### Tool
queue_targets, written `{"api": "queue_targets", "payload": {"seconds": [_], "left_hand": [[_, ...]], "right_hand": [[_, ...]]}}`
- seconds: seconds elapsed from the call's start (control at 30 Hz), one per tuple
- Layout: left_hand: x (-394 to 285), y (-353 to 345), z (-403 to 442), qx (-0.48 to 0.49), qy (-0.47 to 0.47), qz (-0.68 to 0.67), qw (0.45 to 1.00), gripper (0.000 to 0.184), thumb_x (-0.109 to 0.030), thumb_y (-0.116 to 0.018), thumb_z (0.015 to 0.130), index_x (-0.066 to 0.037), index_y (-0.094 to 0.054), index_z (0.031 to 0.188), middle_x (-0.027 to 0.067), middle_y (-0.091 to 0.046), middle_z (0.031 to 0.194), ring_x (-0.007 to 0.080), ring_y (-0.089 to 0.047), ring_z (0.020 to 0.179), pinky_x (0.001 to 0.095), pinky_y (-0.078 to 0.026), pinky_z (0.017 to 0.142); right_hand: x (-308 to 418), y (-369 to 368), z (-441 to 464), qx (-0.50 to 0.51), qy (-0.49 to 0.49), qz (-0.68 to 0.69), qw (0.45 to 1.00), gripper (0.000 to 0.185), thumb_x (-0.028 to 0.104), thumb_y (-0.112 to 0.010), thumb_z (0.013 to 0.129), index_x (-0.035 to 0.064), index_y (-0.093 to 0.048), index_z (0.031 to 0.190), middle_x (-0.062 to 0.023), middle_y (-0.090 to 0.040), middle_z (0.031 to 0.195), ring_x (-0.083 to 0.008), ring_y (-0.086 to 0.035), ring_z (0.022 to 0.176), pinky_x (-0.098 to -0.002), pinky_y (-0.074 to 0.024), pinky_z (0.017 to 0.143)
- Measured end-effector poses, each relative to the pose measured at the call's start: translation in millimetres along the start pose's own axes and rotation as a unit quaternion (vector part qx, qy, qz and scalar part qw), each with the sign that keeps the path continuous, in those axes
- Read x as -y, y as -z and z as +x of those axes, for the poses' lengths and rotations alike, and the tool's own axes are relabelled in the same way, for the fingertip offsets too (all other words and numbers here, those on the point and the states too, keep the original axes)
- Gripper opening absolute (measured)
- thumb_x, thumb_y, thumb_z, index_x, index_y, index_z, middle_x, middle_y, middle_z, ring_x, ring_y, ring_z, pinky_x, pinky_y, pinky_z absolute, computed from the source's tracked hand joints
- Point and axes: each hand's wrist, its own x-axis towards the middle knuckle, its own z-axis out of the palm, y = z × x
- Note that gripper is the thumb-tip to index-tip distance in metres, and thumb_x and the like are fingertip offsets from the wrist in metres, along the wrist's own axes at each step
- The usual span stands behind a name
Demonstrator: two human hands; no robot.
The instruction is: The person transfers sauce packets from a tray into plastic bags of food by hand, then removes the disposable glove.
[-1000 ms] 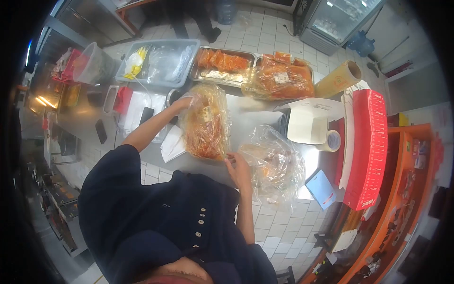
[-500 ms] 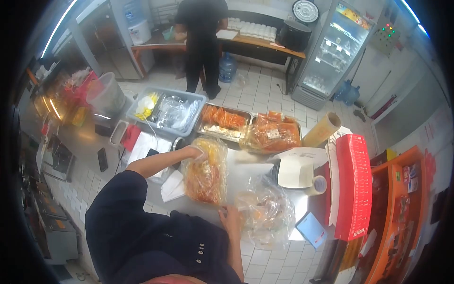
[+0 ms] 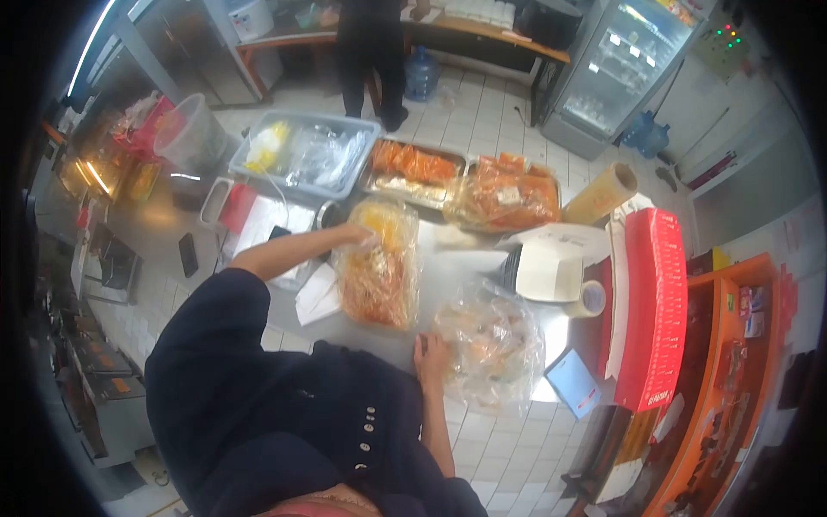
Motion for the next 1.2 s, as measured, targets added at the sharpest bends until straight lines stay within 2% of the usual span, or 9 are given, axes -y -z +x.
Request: {"api": "queue_targets", "payload": {"seconds": [0.27,0.37,0.47,0.6,0.8,0.97,1.1,1.17,1.2], "left_hand": [[17,28,-29,0.010,0.034,-0.381,0.924,0.040,-0.026,-0.075,0.094,-0.005,-0.072,0.128,0.0102,-0.069,0.124,0.0232,-0.066,0.109,0.0374,-0.055,0.093],[-6,66,-56,-0.034,0.075,-0.306,0.948,0.033,-0.026,-0.073,0.097,-0.005,-0.073,0.122,0.0053,-0.072,0.109,0.0184,-0.066,0.102,0.0334,-0.055,0.087],[16,70,-73,-0.163,0.087,-0.557,0.810,0.058,-0.032,-0.077,0.097,0.003,-0.061,0.140,0.0112,-0.068,0.131,0.0197,-0.066,0.113,0.0326,-0.056,0.092],[24,93,-83,-0.199,0.044,-0.564,0.800,0.049,-0.033,-0.069,0.102,0.001,-0.063,0.137,0.0098,-0.068,0.131,0.0176,-0.066,0.111,0.0322,-0.056,0.091],[32,117,-26,-0.364,0.043,-0.451,0.813,0.039,-0.032,-0.066,0.103,-0.004,-0.067,0.132,0.0097,-0.071,0.110,0.0127,-0.066,0.103,0.0296,-0.055,0.087],[56,121,89,-0.384,0.064,-0.433,0.813,0.039,-0.034,-0.070,0.099,-0.004,-0.068,0.124,0.0114,-0.070,0.110,0.0208,-0.067,0.103,0.0391,-0.056,0.088],[43,115,170,-0.273,0.109,0.033,0.955,0.045,-0.036,-0.075,0.094,-0.005,-0.066,0.125,0.0166,-0.071,0.115,0.0303,-0.069,0.110,0.0492,-0.058,0.091],[36,109,198,-0.180,0.011,0.378,0.908,0.048,-0.037,-0.077,0.092,-0.005,-0.065,0.125,0.0192,-0.071,0.117,0.0350,-0.070,0.113,0.0542,-0.058,0.093],[21,111,203,-0.194,0.131,0.117,0.965,0.062,-0.047,-0.076,0.089,-0.004,-0.064,0.132,0.0228,-0.068,0.127,0.0373,-0.067,0.119,0.0523,-0.054,0.101]], "right_hand": [[0,5,2,0.032,-0.035,0.038,0.998,0.015,0.016,-0.073,0.095,0.0038,-0.073,0.103,-0.0125,-0.069,0.091,-0.0279,-0.066,0.079,-0.0402,-0.0506,0.079],[1,6,4,0.026,-0.036,0.050,0.998,0.015,0.015,-0.073,0.095,0.0036,-0.073,0.104,-0.0116,-0.069,0.090,-0.0254,-0.065,0.078,-0.0384,-0.0504,0.078],[3,8,6,0.035,-0.056,0.068,0.995,0.015,0.015,-0.073,0.095,0.0034,-0.074,0.104,-0.0115,-0.068,0.089,-0.0250,-0.064,0.077,-0.0384,-0.0502,0.078],[4,12,7,0.050,-0.054,0.061,0.995,0.016,0.016,-0.073,0.096,0.0030,-0.074,0.104,-0.0116,-0.068,0.089,-0.0250,-0.064,0.077,-0.0381,-0.0502,0.078],[8,13,11,0.062,-0.077,0.086,0.991,0.016,0.016,-0.073,0.096,0.0025,-0.074,0.105,-0.0117,-0.069,0.088,-0.0249,-0.064,0.078,-0.0372,-0.0507,0.077],[5,12,12,0.056,-0.082,0.063,0.993,0.018,0.017,-0.073,0.096,0.0026,-0.075,0.106,-0.0123,-0.071,0.088,-0.0239,-0.066,0.078,-0.0366,-0.0520,0.077],[1,8,14,0.051,-0.119,0.075,0.989,0.019,0.019,-0.073,0.096,0.0037,-0.076,0.107,-0.0122,-0.074,0.085,-0.0236,-0.069,0.076,-0.0360,-0.0539,0.075],[0,5,13,0.060,-0.152,0.060,0.985,0.019,0.020,-0.073,0.097,0.0046,-0.077,0.107,-0.0120,-0.075,0.087,-0.0235,-0.070,0.078,-0.0360,-0.0541,0.076],[3,6,15,0.058,-0.160,0.069,0.983,0.020,0.021,-0.072,0.097,0.0053,-0.077,0.108,-0.0116,-0.075,0.087,-0.0236,-0.070,0.078,-0.0365,-0.0541,0.077]]}}
